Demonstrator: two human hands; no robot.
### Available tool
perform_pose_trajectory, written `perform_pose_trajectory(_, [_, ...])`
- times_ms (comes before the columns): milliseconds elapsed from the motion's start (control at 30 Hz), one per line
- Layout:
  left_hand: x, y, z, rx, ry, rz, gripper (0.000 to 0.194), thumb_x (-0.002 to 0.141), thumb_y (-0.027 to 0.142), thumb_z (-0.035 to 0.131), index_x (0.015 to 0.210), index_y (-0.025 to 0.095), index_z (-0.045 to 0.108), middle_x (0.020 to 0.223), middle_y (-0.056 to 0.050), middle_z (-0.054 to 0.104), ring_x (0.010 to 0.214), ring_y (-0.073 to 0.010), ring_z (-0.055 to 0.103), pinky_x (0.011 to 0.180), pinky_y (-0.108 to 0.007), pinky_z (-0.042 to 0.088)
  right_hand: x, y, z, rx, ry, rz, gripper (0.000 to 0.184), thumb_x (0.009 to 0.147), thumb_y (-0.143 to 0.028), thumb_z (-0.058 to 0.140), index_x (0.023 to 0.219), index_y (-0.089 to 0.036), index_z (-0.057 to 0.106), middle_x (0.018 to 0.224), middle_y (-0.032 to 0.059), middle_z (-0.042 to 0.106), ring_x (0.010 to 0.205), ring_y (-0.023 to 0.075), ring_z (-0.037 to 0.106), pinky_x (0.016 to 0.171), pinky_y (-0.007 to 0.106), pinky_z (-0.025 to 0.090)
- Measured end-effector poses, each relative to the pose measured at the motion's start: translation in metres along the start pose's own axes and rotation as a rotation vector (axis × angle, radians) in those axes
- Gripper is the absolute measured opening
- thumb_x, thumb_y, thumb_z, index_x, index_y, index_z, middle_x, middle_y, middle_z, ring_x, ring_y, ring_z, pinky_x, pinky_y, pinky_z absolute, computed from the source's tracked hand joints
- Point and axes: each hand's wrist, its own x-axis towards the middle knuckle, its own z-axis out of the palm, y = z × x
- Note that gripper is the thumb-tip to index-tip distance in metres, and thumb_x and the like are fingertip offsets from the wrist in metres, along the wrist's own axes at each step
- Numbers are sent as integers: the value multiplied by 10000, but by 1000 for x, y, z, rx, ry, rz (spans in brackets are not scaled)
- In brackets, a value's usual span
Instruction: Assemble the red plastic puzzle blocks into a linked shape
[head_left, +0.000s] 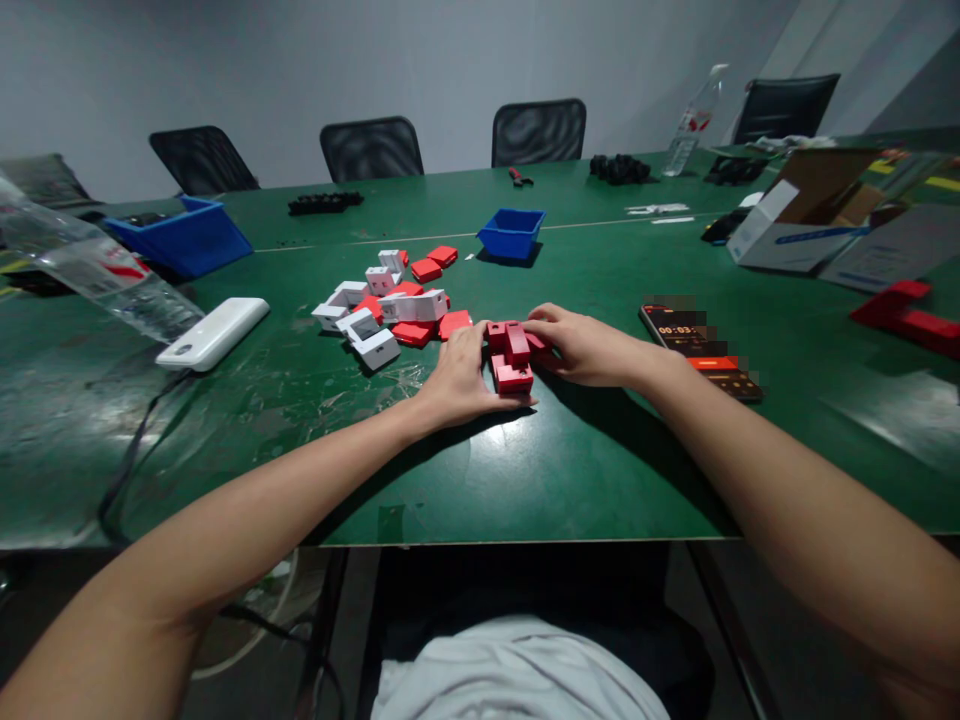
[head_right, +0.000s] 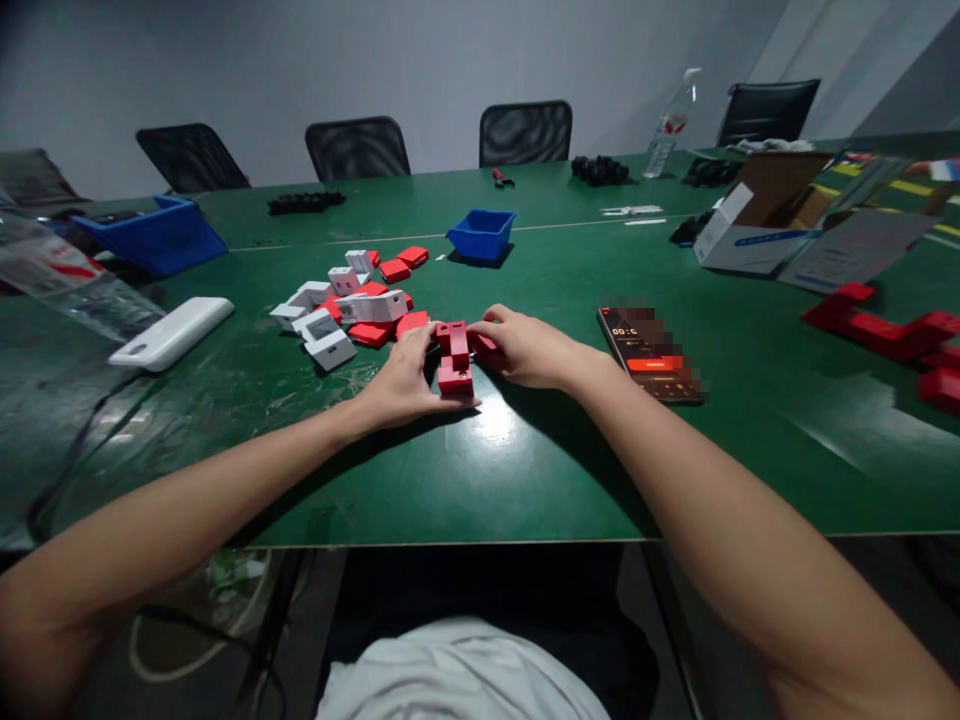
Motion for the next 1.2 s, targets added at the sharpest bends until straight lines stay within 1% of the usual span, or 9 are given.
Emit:
perform_pose_trajectory(67, [0,-2,0,-12,17,14,1009,539,603,883,1336,183,428,1306,-168,566,1240,-377,539,1073,-556,425,-6,-6,-9,-15,-42,72,443,883,-317,637,1311,-204,625,1163,143,606,909,260,660,808,381,539])
perform_pose_trajectory(233, [0,-7,3,-16,100,54,1108,568,562,884,1429,172,305,1413,-193,485,1331,-367,475,1147,-543,368,-11,-9,-13,-73,-59,106,489,876,-396,648,1306,-164,615,1066,143,630,906,271,635,793,375,513])
perform_pose_trajectory(400, [1,-10,6,-7,148,32,1101,607,533,864,1455,183,253,1478,-214,423,1380,-388,426,1136,-569,365,-3,-5,5,34,115,120,483,879,-359,640,1311,-153,569,1139,159,667,1004,292,628,896,423,488])
perform_pose_trajectory(500, [1,-9,4,-12,171,18,1080,620,495,860,1459,214,240,1493,-201,414,1382,-393,426,1122,-585,373,4,-8,12,303,241,308,387,894,-380,634,1219,-173,593,1006,115,713,878,252,656,818,395,501])
perform_pose_trajectory(600, [0,-6,2,-37,160,25,1063,627,455,860,1458,222,238,1499,-201,411,1375,-389,441,1113,-588,384,10,-13,11,750,326,549,230,955,-401,565,1017,-189,630,831,59,694,701,177,625,649,301,481])
perform_pose_trajectory(733, [-1,-4,0,-95,141,41,999,663,377,834,1453,237,238,1504,-192,407,1374,-363,458,1111,-567,411,13,-18,4,1340,330,707,306,948,-481,593,894,-182,631,790,65,698,664,158,642,568,262,480])
perform_pose_trajectory(800, [-1,-4,0,-123,140,47,976,673,345,823,1448,240,239,1504,-187,408,1373,-350,466,1123,-559,414,12,-18,4,1460,285,689,276,873,-445,714,899,-179,646,781,57,703,674,155,653,591,265,510])
perform_pose_trajectory(900, [-1,-5,1,-158,138,46,962,674,328,818,1443,246,245,1504,-186,402,1358,-343,484,1117,-551,433,11,-17,10,1468,268,610,233,763,-224,818,931,-181,663,807,28,709,676,128,650,615,247,519])
perform_pose_trajectory(1200, [1,-7,2,-143,142,71,998,658,376,840,1431,251,221,1476,-169,405,1321,-317,498,1112,-522,443,11,-16,18,1411,312,571,380,632,-61,756,981,-201,697,917,31,737,786,163,677,704,293,548])
